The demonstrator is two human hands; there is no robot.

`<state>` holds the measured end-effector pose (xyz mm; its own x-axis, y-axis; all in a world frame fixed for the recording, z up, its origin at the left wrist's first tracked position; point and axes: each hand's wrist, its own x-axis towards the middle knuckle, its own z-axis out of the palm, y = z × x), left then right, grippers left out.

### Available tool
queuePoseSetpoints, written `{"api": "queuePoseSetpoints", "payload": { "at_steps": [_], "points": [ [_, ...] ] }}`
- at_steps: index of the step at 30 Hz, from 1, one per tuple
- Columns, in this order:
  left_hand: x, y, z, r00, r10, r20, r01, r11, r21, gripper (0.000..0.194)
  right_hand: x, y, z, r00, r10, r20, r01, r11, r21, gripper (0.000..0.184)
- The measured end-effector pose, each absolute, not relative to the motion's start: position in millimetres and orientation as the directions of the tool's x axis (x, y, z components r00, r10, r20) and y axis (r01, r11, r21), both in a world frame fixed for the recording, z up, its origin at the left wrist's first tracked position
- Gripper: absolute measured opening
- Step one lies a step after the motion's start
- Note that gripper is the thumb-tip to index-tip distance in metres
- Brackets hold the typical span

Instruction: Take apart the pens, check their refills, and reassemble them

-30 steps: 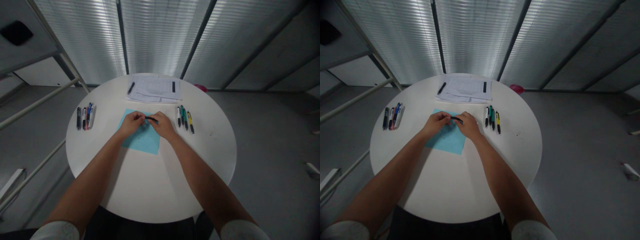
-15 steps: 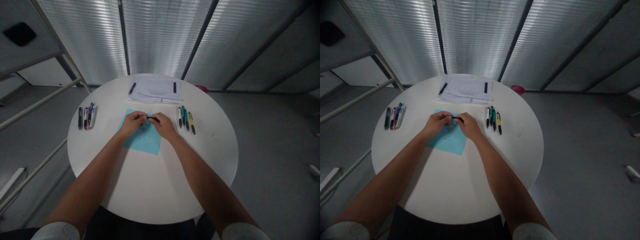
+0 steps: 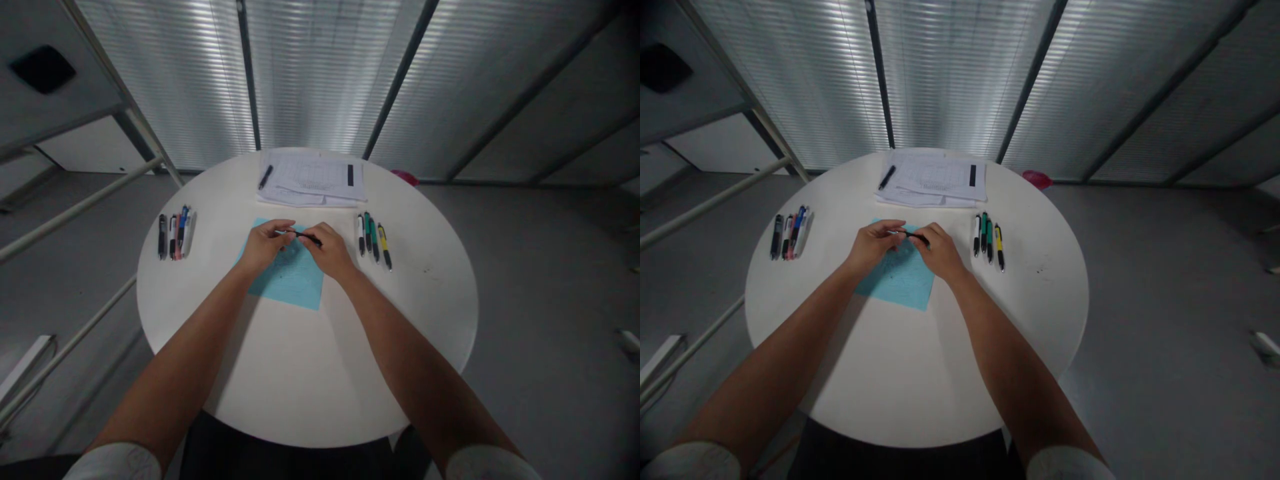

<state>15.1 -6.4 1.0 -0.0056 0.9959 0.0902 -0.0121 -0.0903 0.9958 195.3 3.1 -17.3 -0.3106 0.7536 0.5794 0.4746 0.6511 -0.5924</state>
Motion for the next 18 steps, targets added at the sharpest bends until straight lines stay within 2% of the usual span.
{"api": "queuePoseSetpoints", "payload": {
  "at_steps": [10, 12, 16, 18],
  "points": [
    [13.0, -7.0, 2.6, 0.041, 0.992, 0.117, -0.040, -0.116, 0.992, 0.031, 196.2, 0.2, -13.7, -0.330, 0.754, 0.567, 0.486, 0.651, -0.583, 0.021],
    [13.2, -7.4, 3.4, 0.060, 0.992, 0.114, -0.067, -0.110, 0.992, 0.032, 196.2, 0.0, -14.4, -0.313, 0.756, 0.575, 0.470, 0.649, -0.598, 0.015],
    [12.6, -8.7, 5.1, 0.077, 0.993, 0.092, -0.143, -0.081, 0.986, 0.036, 195.9, 1.1, -17.4, -0.271, 0.772, 0.574, 0.469, 0.627, -0.622, 0.022],
    [12.0, -9.4, 5.9, 0.087, 0.993, 0.076, -0.188, -0.059, 0.980, 0.038, 195.7, 2.2, -19.0, -0.265, 0.782, 0.564, 0.481, 0.614, -0.626, 0.016]
  ]
}}
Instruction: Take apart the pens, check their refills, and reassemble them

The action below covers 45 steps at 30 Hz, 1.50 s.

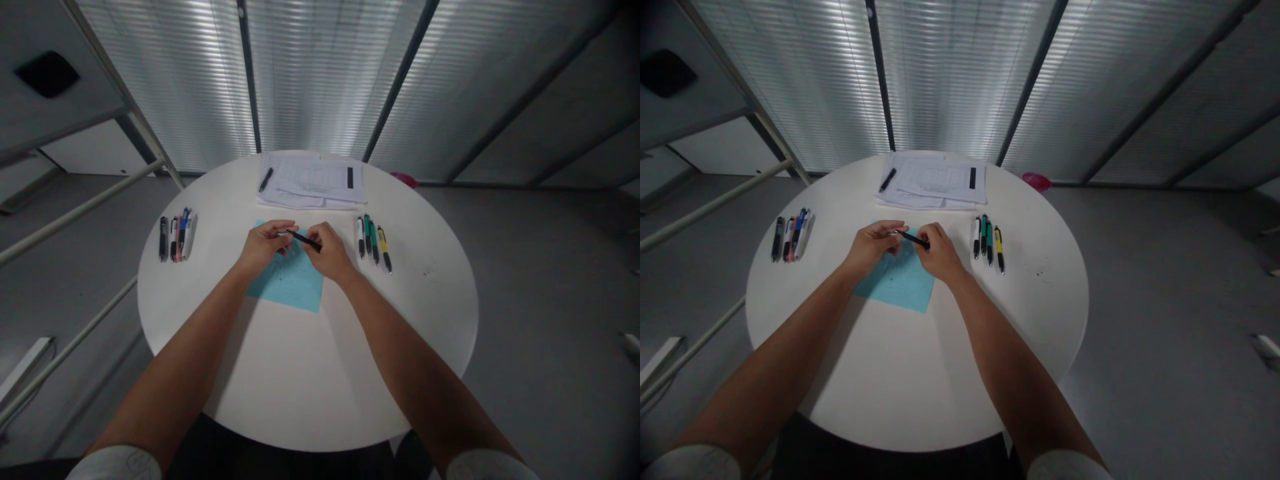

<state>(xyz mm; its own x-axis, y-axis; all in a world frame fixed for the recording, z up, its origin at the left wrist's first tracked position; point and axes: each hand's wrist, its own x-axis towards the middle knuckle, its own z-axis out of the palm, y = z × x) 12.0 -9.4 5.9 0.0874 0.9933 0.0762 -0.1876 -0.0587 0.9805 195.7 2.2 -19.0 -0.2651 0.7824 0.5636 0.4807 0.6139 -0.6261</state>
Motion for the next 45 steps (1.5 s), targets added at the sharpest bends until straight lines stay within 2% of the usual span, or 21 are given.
{"api": "queuePoseSetpoints", "payload": {
  "at_steps": [3, 7, 13, 17, 21, 25, 27, 31, 34, 36, 38, 42, 45],
  "points": [
    [12.1, -10.0, 6.6, 0.095, 0.994, 0.060, -0.245, -0.035, 0.969, 0.041, 195.1, 3.1, -20.1, -0.248, 0.799, 0.547, 0.489, 0.591, -0.641, 0.009],
    [14.6, -9.9, 7.0, 0.060, 0.998, 0.034, -0.230, -0.020, 0.973, 0.040, 195.0, 2.0, -18.1, -0.280, 0.786, 0.552, 0.488, 0.611, -0.623, 0.007],
    [16.9, -7.8, 6.7, 0.004, 1.000, -0.002, -0.247, 0.003, 0.969, 0.032, 195.9, -1.5, -13.8, -0.338, 0.770, 0.541, 0.524, 0.631, -0.572, 0.027],
    [16.5, -6.9, 6.6, 0.011, 0.999, -0.047, -0.257, 0.048, 0.965, 0.029, 195.6, -2.2, -13.9, -0.309, 0.785, 0.537, 0.551, 0.608, -0.572, 0.029],
    [13.1, -6.5, 5.6, 0.050, 0.998, -0.030, -0.261, 0.042, 0.964, 0.028, 195.5, -1.9, -13.2, -0.283, 0.796, 0.535, 0.516, 0.597, -0.615, 0.027],
    [10.2, -6.7, 4.1, 0.132, 0.991, -0.012, -0.283, 0.049, 0.958, 0.030, 196.0, -2.6, -12.2, -0.318, 0.841, 0.437, 0.506, 0.540, -0.672, 0.031],
    [10.2, -7.3, 4.1, 0.149, 0.989, -0.018, -0.300, 0.063, 0.952, 0.029, 196.1, -2.9, -12.8, -0.305, 0.859, 0.412, 0.496, 0.513, -0.701, 0.027],
    [11.4, -8.1, 6.3, 0.121, 0.992, -0.034, -0.335, 0.073, 0.939, 0.027, 195.3, -1.8, -15.4, -0.245, 0.852, 0.462, 0.513, 0.519, -0.684, 0.024],
    [11.5, -7.7, 8.2, 0.093, 0.995, -0.036, -0.362, 0.068, 0.930, 0.025, 195.1, -0.7, -15.5, -0.277, 0.828, 0.487, 0.531, 0.554, -0.641, 0.017],
    [11.2, -7.6, 9.3, 0.077, 0.996, -0.040, -0.376, 0.066, 0.924, 0.025, 195.1, -0.6, -15.1, -0.315, 0.819, 0.480, 0.530, 0.571, -0.627, 0.022],
    [10.9, -7.8, 10.4, 0.069, 0.997, -0.044, -0.380, 0.067, 0.923, 0.025, 195.0, -0.6, -15.2, -0.334, 0.819, 0.468, 0.522, 0.573, -0.631, 0.025],
    [9.9, -8.3, 11.5, 0.043, 0.998, -0.045, -0.389, 0.058, 0.920, 0.025, 194.5, -0.2, -16.6, -0.266, 0.843, 0.468, 0.512, 0.535, -0.672, 0.024],
    [8.6, -7.4, 11.3, 0.028, 0.998, -0.050, -0.413, 0.057, 0.909, 0.024, 194.7, 0.4, -16.1, -0.270, 0.829, 0.490, 0.508, 0.555, -0.659, 0.018]
  ]
}}
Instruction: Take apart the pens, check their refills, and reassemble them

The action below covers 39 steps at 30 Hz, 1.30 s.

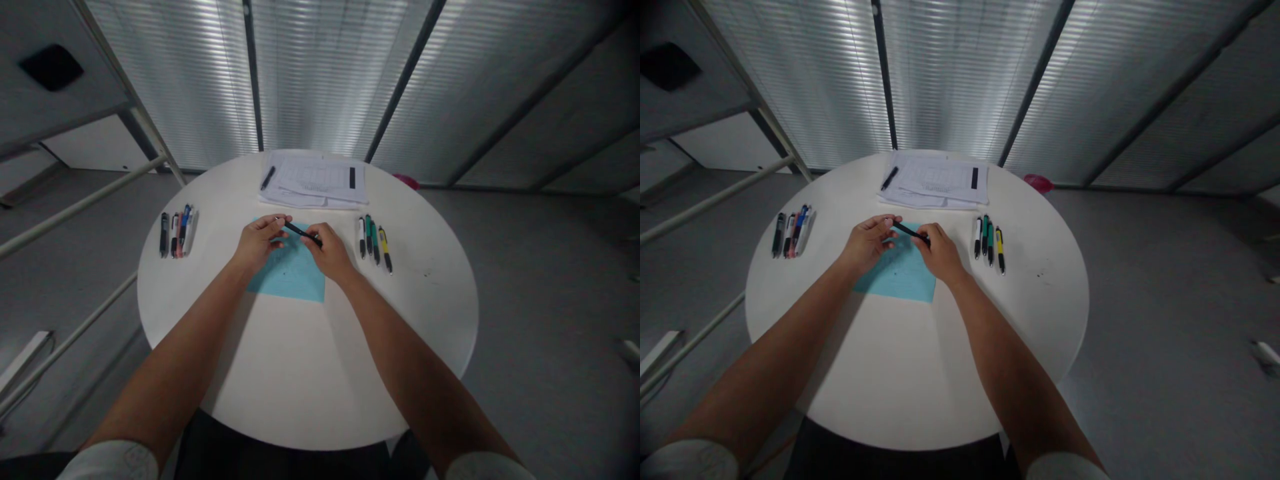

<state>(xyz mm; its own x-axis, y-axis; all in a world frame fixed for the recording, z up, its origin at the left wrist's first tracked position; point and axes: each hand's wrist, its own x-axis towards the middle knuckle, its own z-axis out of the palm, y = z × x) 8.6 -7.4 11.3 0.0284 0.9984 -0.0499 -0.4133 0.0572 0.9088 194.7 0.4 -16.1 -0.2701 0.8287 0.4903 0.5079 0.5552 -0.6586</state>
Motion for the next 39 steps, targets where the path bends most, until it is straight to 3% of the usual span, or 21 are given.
{"api": "queuePoseSetpoints", "payload": {
  "at_steps": [3, 7, 10, 15, 21, 30, 35, 39],
  "points": [
    [7, -7, 11, 0.024, 0.998, -0.050, -0.429, 0.055, 0.902, 0.022, 195, 0, -15, -0.298, 0.837, 0.459, 0.497, 0.547, -0.674, 0.026],
    [7, -7, 13, 0.010, 0.998, -0.066, -0.450, 0.063, 0.891, 0.021, 195, -1, -17, -0.241, 0.884, 0.400, 0.513, 0.466, -0.721, 0.027],
    [7, -9, 15, -0.009, 0.997, -0.073, -0.462, 0.061, 0.885, 0.023, 195, 0, -16, -0.238, 0.878, 0.416, 0.519, 0.477, -0.709, 0.020],
    [7, -9, 16, -0.021, 0.997, -0.079, -0.478, 0.059, 0.876, 0.026, 195, 0, -15, -0.257, 0.884, 0.390, 0.479, 0.467, -0.744, 0.025],
    [5, -6, 14, -0.030, 0.997, -0.073, -0.489, 0.049, 0.871, 0.027, 195, 2, -18, -0.236, 0.859, 0.454, 0.511, 0.507, -0.694, 0.017],
    [4, -7, 14, 0.000, 0.999, -0.053, -0.455, 0.047, 0.889, 0.024, 196, 1, -17, -0.289, 0.860, 0.420, 0.522, 0.510, -0.684, 0.029],
    [2, -4, 10, -0.024, 0.999, -0.029, -0.419, 0.016, 0.908, 0.023, 193, 2, -16, -0.179, 0.939, 0.293, 0.268, 0.333, -0.904, 0.034],
    [3, -2, 7, -0.098, 0.993, 0.072, -0.169, -0.088, 0.982, 0.019, 197, 11, -10, 0.019, 0.993, 0.117, -0.115, 0.119, -0.986, 0.041]
  ]
}}
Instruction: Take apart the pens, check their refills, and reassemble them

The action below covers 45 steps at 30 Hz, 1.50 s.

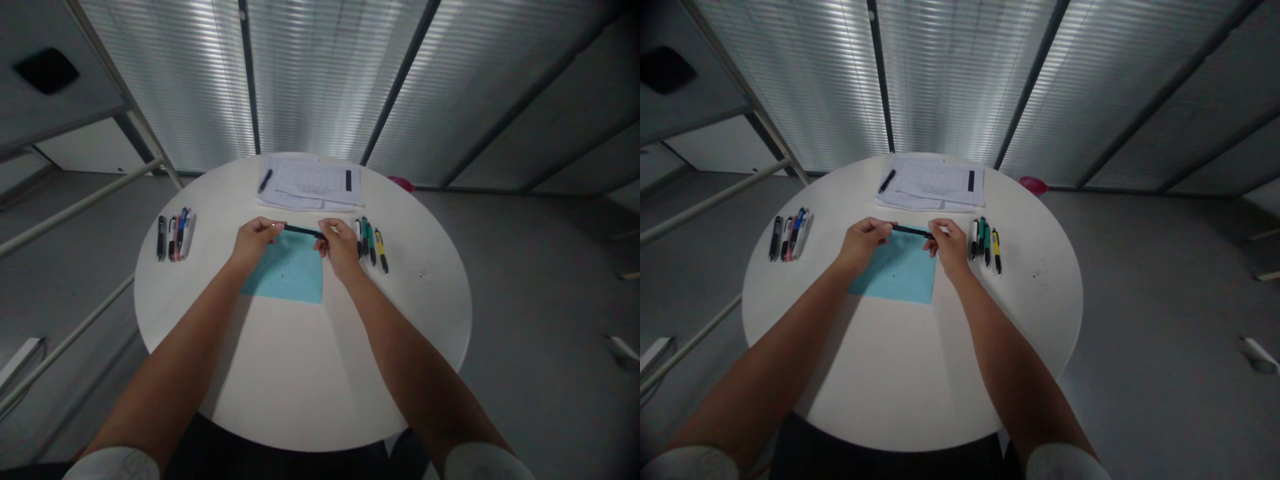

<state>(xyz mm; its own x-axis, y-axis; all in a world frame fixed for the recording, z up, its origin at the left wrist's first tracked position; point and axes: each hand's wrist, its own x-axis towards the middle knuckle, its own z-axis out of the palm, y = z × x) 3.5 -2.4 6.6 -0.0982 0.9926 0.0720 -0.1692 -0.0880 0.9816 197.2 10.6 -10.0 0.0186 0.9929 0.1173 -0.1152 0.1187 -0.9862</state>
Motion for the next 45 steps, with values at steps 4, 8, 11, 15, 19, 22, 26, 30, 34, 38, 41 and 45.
{"api": "queuePoseSetpoints", "payload": {
  "at_steps": [4, 8, 11, 15, 19, 22, 26, 30, 34, 38, 41, 45],
  "points": [
    [10, -6, 4, -0.064, 0.983, 0.170, 0.080, -0.165, 0.983, 0.015, 209, 16, -4, -0.002, 0.998, 0.070, -0.342, 0.065, -0.938, 0.056],
    [12, -9, -1, -0.012, 0.965, 0.264, 0.254, -0.252, 0.934, 0.014, 214, 14, -1, -0.115, 0.991, 0.072, -0.391, 0.022, -0.920, 0.064],
    [12, -8, -5, -0.004, 0.949, 0.315, 0.342, -0.295, 0.892, 0.016, 213, 11, 2, -0.187, 0.982, -0.009, -0.427, -0.090, -0.900, 0.065],
    [11, -7, -8, 0.030, 0.941, 0.336, 0.469, -0.311, 0.827, 0.020, 212, 7, 6, -0.388, 0.917, -0.087, -0.548, -0.306, -0.779, 0.066],
    [3, -7, -7, 0.181, 0.918, 0.352, 0.584, -0.388, 0.713, 0.024, 212, 8, 5, -0.409, 0.910, -0.072, -0.682, -0.357, -0.639, 0.060],
    [-9, -6, -5, 0.208, 0.924, 0.322, 0.705, -0.370, 0.605, 0.041, 213, 8, 6, -0.303, 0.948, -0.101, -0.745, -0.301, -0.596, 0.058],
    [-17, -2, -6, 0.119, 0.966, 0.230, 0.891, -0.206, 0.406, 0.028, 214, 7, 11, -0.242, 0.964, -0.110, -0.752, -0.258, -0.607, 0.057],
    [-15, 0, -10, 0.111, 0.970, 0.216, 0.909, -0.187, 0.372, 0.029, 213, 7, 14, -0.211, 0.974, -0.079, -0.716, -0.208, -0.667, 0.055],
    [-14, 2, -13, 0.097, 0.970, 0.221, 0.910, -0.176, 0.374, 0.028, 209, 10, 10, -0.152, 0.982, -0.112, -0.596, -0.181, -0.782, 0.056],
    [-14, 3, -13, 0.082, 0.975, 0.208, 0.911, -0.158, 0.380, 0.027, 203, 10, 4, -0.200, 0.975, -0.093, -0.467, -0.178, -0.866, 0.061],
    [-13, 3, -12, 0.076, 0.977, 0.199, 0.912, -0.148, 0.382, 0.027, 198, 7, 1, -0.217, 0.973, -0.084, -0.287, -0.146, -0.947, 0.065],
    [-13, 3, -12, 0.084, 0.973, 0.215, 0.912, -0.162, 0.376, 0.027, 191, 0, 0, -0.081, 0.985, 0.149, -0.068, 0.144, -0.987, 0.037]
  ]
}}
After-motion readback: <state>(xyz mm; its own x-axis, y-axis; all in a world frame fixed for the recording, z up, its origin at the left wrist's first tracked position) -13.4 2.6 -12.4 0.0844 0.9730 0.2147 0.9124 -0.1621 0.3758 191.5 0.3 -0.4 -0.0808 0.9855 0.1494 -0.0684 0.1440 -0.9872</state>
